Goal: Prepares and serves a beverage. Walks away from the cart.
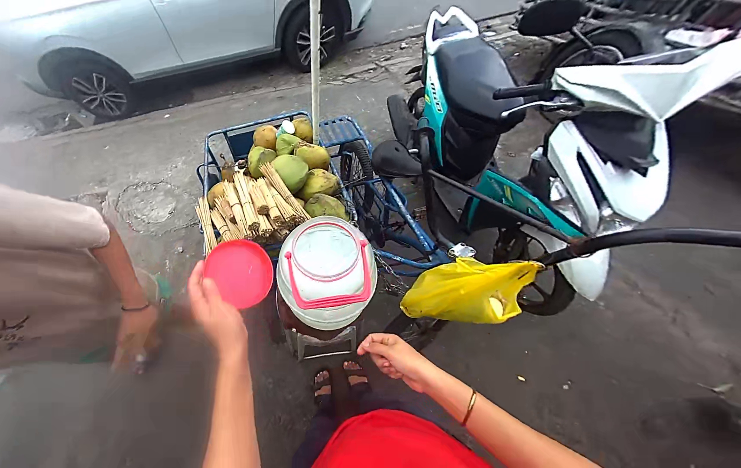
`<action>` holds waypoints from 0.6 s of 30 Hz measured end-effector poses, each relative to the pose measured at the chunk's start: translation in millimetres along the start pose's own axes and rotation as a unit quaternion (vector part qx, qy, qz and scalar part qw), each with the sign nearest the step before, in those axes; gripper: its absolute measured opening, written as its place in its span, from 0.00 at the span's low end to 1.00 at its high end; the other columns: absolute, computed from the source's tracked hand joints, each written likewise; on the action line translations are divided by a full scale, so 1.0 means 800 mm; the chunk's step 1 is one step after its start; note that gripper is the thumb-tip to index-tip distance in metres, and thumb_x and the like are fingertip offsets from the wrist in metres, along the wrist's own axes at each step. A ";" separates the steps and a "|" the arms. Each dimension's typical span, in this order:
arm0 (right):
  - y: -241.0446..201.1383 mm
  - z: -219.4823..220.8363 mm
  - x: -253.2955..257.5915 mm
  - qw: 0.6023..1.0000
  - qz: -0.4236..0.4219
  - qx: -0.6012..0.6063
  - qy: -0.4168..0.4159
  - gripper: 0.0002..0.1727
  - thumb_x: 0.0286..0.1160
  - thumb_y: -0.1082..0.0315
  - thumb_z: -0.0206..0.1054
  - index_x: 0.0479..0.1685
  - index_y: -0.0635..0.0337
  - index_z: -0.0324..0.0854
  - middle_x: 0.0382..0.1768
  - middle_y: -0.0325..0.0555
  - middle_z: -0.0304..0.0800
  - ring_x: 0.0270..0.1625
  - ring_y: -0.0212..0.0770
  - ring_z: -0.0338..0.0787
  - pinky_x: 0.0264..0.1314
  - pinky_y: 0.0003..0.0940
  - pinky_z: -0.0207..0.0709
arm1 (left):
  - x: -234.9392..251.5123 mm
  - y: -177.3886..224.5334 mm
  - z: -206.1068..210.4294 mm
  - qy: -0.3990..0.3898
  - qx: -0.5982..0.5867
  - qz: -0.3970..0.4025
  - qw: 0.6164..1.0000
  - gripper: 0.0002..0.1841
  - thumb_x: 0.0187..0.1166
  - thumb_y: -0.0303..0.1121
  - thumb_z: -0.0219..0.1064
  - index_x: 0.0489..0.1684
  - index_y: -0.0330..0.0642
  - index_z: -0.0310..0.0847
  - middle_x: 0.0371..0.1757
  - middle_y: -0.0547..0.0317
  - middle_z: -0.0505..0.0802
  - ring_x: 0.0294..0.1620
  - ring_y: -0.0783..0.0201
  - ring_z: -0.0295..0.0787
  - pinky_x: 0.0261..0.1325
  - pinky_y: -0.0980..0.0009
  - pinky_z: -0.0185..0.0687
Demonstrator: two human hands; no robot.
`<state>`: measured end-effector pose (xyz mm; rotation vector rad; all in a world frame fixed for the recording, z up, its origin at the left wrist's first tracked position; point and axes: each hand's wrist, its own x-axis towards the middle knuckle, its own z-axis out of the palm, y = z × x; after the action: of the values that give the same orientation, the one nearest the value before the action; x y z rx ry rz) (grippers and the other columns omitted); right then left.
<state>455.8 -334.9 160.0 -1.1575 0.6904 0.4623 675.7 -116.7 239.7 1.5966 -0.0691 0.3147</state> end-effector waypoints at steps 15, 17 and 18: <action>-0.013 -0.090 0.000 0.975 -0.144 -0.036 0.166 0.10 0.87 0.71 0.58 0.40 0.63 0.84 0.15 0.28 0.66 0.15 0.23 0.63 0.21 0.19 0.58 | -0.064 0.024 0.102 -0.296 0.303 0.458 0.782 0.16 0.86 0.27 0.58 0.66 0.37 0.87 0.68 0.46 0.92 0.75 0.43 0.84 0.80 0.45 0.72; -0.005 -0.091 0.004 0.976 -0.135 -0.040 0.164 0.10 0.87 0.72 0.58 0.39 0.63 0.84 0.15 0.29 0.68 0.16 0.23 0.64 0.22 0.19 0.60 | -0.065 0.025 0.105 -0.290 0.315 0.471 0.772 0.16 0.86 0.26 0.58 0.66 0.36 0.87 0.68 0.45 0.92 0.75 0.44 0.85 0.80 0.49 0.73; -0.002 -0.091 0.007 0.977 -0.131 -0.043 0.163 0.10 0.87 0.72 0.58 0.39 0.63 0.84 0.16 0.29 0.69 0.16 0.23 0.64 0.23 0.19 0.60 | -0.065 0.026 0.106 -0.288 0.320 0.474 0.768 0.16 0.86 0.26 0.58 0.66 0.35 0.87 0.68 0.45 0.92 0.75 0.45 0.85 0.80 0.50 0.74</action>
<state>441.9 -404.0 140.1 -1.4022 0.7916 0.0778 634.1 -209.3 245.5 2.1899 -1.4199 0.6548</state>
